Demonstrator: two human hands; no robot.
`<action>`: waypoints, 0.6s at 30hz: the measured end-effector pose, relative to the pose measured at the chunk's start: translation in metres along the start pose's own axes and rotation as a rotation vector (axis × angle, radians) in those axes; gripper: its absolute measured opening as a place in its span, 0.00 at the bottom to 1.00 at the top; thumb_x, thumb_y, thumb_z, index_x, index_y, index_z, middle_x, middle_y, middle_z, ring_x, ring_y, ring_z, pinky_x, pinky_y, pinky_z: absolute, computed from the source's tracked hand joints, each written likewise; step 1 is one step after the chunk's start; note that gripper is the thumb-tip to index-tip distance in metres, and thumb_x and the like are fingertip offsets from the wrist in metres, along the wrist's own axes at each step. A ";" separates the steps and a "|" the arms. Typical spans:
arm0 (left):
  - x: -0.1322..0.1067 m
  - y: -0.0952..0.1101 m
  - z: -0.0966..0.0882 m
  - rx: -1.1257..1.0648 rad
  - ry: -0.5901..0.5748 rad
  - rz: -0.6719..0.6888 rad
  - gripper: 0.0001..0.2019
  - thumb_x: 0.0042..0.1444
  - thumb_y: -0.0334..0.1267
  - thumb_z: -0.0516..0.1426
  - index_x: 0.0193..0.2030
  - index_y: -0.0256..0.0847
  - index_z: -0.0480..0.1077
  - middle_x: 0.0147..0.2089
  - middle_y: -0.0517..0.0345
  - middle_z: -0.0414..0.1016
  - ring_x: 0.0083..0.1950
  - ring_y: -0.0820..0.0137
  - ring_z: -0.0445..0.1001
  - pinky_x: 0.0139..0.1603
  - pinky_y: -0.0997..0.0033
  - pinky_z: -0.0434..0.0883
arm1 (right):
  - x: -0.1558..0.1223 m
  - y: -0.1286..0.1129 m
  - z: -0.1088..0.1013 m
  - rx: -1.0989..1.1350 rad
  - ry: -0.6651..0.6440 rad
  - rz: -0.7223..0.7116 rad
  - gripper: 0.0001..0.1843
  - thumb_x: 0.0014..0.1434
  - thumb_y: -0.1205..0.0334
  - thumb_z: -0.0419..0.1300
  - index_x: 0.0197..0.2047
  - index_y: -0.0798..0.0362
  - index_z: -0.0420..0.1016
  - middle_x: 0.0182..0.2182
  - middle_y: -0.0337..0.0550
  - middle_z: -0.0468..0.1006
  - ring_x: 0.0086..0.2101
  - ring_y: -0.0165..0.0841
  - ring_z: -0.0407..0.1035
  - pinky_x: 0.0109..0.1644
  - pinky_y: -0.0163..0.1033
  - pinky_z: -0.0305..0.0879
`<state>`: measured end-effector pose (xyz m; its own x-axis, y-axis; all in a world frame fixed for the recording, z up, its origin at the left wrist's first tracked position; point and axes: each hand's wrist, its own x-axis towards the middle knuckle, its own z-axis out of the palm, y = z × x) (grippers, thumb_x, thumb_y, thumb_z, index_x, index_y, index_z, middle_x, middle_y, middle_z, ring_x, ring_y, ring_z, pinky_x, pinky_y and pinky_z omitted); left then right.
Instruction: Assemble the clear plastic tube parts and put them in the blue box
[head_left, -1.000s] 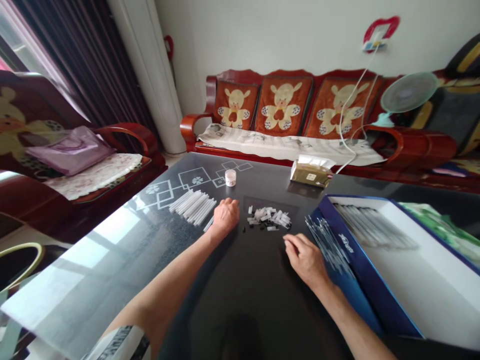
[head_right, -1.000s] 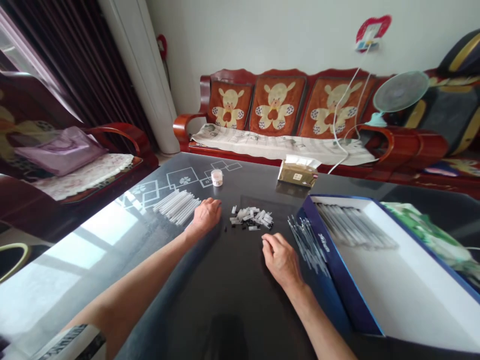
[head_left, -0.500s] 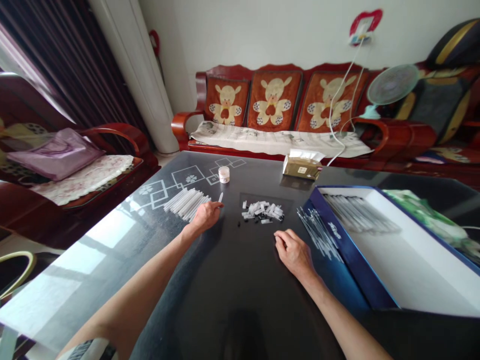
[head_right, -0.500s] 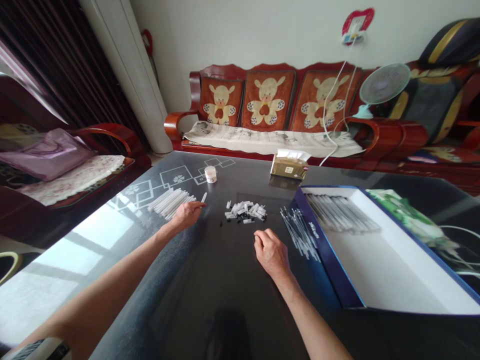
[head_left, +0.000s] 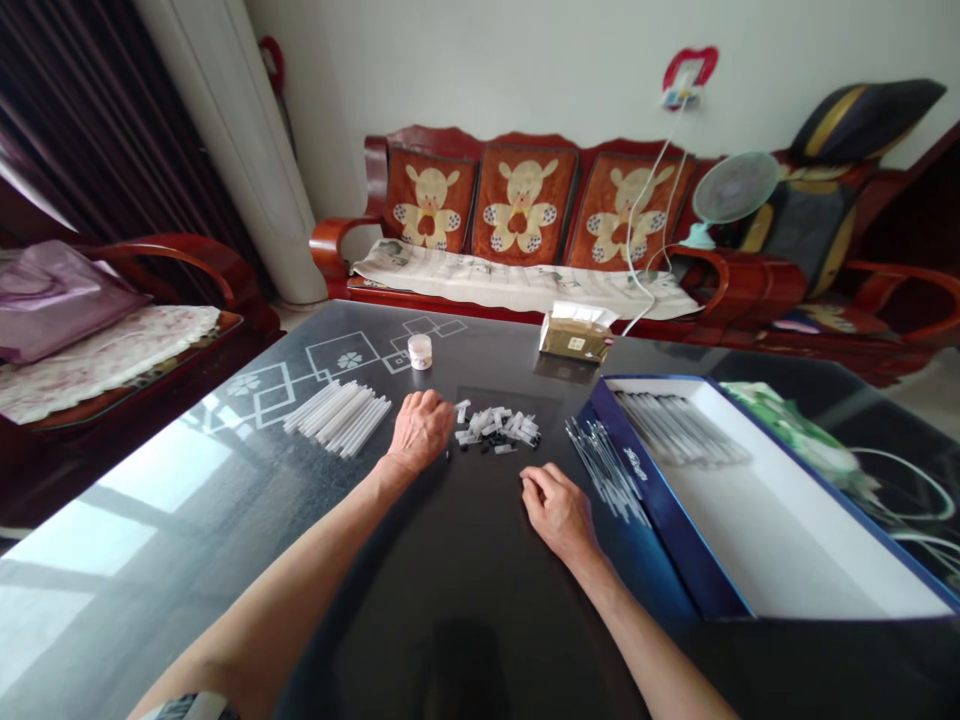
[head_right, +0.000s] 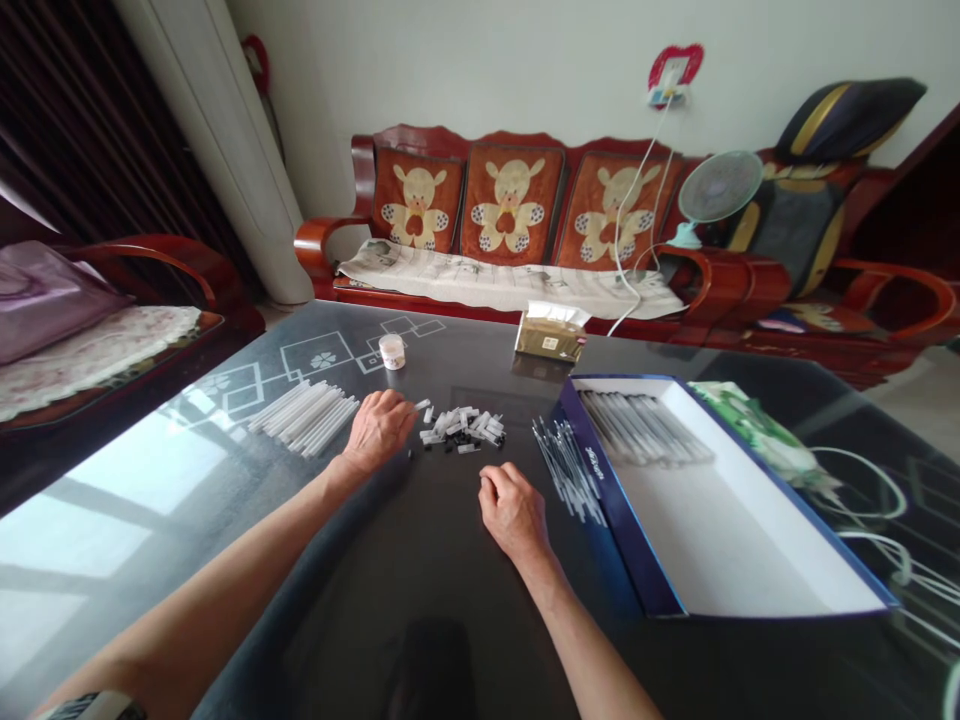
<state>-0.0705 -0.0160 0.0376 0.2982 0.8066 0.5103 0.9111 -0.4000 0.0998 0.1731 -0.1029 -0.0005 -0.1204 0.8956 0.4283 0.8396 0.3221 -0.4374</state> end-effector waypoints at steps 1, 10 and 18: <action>0.004 0.000 0.005 -0.036 0.000 0.032 0.13 0.65 0.39 0.48 0.39 0.39 0.73 0.40 0.51 0.71 0.40 0.67 0.69 0.42 0.69 0.68 | 0.001 0.000 0.000 0.007 0.002 0.002 0.10 0.62 0.65 0.52 0.38 0.50 0.76 0.34 0.41 0.77 0.34 0.31 0.72 0.38 0.32 0.61; 0.021 -0.002 0.046 -0.066 0.031 -0.044 0.14 0.64 0.41 0.49 0.49 0.45 0.73 0.34 0.54 0.72 0.37 0.66 0.70 0.35 0.71 0.65 | -0.001 0.002 0.000 0.118 0.011 0.010 0.10 0.61 0.65 0.53 0.38 0.50 0.75 0.34 0.41 0.76 0.34 0.30 0.72 0.39 0.32 0.64; 0.024 -0.016 0.058 -0.139 0.140 -0.097 0.18 0.64 0.51 0.49 0.42 0.46 0.76 0.33 0.54 0.73 0.37 0.67 0.70 0.32 0.71 0.61 | 0.029 0.034 -0.040 -0.163 0.140 0.132 0.12 0.60 0.66 0.52 0.43 0.54 0.76 0.37 0.47 0.74 0.36 0.34 0.72 0.43 0.36 0.67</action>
<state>-0.0611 0.0349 -0.0011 0.1596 0.7802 0.6048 0.8826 -0.3872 0.2667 0.2191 -0.0784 0.0282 0.0604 0.8718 0.4861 0.9191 0.1414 -0.3678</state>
